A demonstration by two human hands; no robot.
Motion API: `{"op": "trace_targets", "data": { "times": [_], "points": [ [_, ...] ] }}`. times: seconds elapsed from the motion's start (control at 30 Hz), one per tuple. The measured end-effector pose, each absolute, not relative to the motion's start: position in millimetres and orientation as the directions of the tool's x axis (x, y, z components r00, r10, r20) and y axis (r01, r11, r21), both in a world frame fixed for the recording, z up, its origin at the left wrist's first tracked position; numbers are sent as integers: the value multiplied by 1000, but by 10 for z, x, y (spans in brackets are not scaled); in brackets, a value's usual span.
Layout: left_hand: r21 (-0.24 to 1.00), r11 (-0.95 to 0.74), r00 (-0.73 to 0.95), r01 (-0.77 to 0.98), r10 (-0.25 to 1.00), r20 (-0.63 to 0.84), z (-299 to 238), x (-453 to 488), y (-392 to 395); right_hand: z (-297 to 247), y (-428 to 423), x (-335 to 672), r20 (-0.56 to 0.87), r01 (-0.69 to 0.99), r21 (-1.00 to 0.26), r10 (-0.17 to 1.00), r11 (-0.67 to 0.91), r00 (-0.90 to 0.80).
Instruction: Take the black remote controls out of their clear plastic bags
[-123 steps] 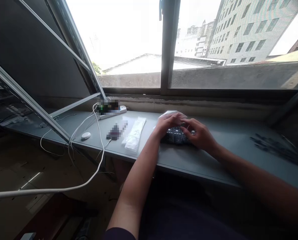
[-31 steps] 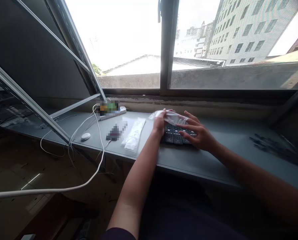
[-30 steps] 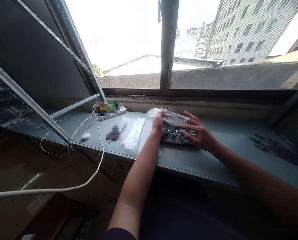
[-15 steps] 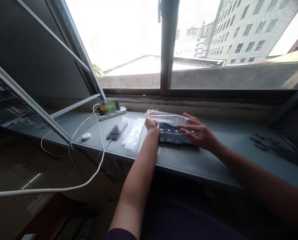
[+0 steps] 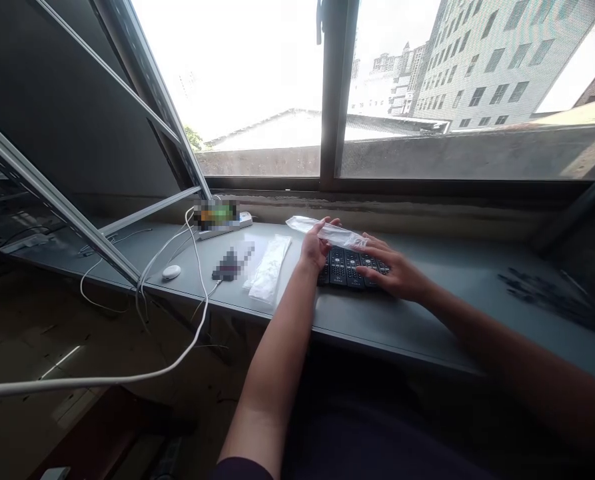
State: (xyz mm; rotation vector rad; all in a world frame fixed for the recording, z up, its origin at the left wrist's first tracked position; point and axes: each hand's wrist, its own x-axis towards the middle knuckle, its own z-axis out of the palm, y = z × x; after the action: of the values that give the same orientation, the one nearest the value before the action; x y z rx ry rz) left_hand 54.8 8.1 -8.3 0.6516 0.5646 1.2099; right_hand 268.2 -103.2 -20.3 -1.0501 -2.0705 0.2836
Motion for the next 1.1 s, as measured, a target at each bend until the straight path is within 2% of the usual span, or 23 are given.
{"op": "trace_targets", "data": {
  "times": [0.1, 0.2, 0.3, 0.4, 0.5, 0.77, 0.93, 1.0, 1.1],
  "points": [
    [685, 273, 295, -676, 951, -87, -81, 543, 89, -192, -1039, 2679, 569, 584, -520, 763, 623, -307],
    [627, 250, 232, -738, 966, -112, -64, 514, 105, -172, -1042, 2684, 617, 611, -520, 757, 597, -214],
    [566, 181, 125, -805, 983, -136, -48, 476, 111, -227, -989, 2744, 657, 727, -422, 735, 542, -166],
    [531, 146, 71, -835, 985, -158, -45, 447, 105, -410, -861, 2878, 614, 853, -311, 773, 419, -156],
    [510, 129, 50, -850, 985, -166, -45, 442, 91, -633, -724, 3031, 550, 904, -263, 822, 336, -146],
    [465, 156, 92, -872, 983, -157, -34, 457, 69, -798, -613, 3204, 475, 928, -293, 877, 229, -67],
    [438, 181, 116, -881, 978, -171, -12, 448, 43, -715, -579, 3337, 427, 934, -350, 900, 76, 88],
    [431, 187, 120, -883, 977, -178, 0, 449, 31, -645, -570, 3387, 354, 927, -374, 930, 44, 99],
    [429, 185, 120, -884, 977, -175, 15, 453, 20, -504, -599, 3386, 327, 920, -392, 938, 26, 113]
  ]
}}
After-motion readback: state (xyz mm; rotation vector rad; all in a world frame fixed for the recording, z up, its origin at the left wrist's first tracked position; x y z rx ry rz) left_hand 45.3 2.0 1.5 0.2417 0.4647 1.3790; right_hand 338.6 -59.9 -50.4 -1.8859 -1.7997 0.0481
